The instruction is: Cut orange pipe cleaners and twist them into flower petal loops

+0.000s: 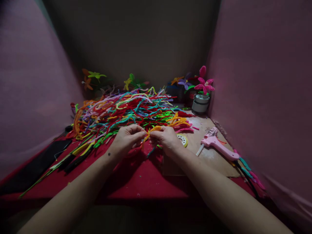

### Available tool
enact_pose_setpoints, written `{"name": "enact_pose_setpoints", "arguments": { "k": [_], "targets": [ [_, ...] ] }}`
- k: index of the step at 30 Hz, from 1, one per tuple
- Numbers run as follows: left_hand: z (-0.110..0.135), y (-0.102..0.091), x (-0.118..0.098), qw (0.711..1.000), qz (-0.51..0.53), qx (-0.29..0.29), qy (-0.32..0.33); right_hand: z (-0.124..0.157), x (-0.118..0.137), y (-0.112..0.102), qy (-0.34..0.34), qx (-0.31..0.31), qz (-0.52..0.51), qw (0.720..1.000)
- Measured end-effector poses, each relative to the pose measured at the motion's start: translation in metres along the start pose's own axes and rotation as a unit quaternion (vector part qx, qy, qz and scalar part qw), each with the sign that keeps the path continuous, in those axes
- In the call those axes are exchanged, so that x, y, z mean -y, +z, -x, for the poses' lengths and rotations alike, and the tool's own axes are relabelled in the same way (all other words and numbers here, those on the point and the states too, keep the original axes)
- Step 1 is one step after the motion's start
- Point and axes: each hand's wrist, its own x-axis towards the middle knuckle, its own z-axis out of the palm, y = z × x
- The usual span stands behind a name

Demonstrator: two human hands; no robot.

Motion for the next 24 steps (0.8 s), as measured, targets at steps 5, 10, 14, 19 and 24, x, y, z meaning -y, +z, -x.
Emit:
{"name": "enact_pose_setpoints", "arguments": {
  "k": [5, 10, 14, 19, 24],
  "targets": [
    [-0.002, 0.001, 0.004, 0.998, -0.048, -0.035, 0.03, 0.004, 0.005, 0.005, -0.008, -0.001, 0.095, 0.995],
    [-0.002, 0.003, 0.012, 0.982, -0.143, -0.066, 0.1, 0.002, 0.004, 0.007, -0.018, -0.011, 0.114, 0.993],
    [0.004, 0.006, 0.021, 0.889, -0.322, -0.088, 0.313, -0.001, -0.004, 0.006, -0.039, -0.019, 0.089, 0.995],
    [0.008, 0.008, 0.028, 0.691, -0.533, -0.052, 0.486, -0.007, -0.015, 0.002, -0.064, -0.024, 0.073, 0.995],
    [0.004, 0.002, 0.023, 0.771, -0.453, -0.028, 0.445, -0.005, -0.009, -0.001, -0.056, -0.022, 0.066, 0.996]
  ]
}}
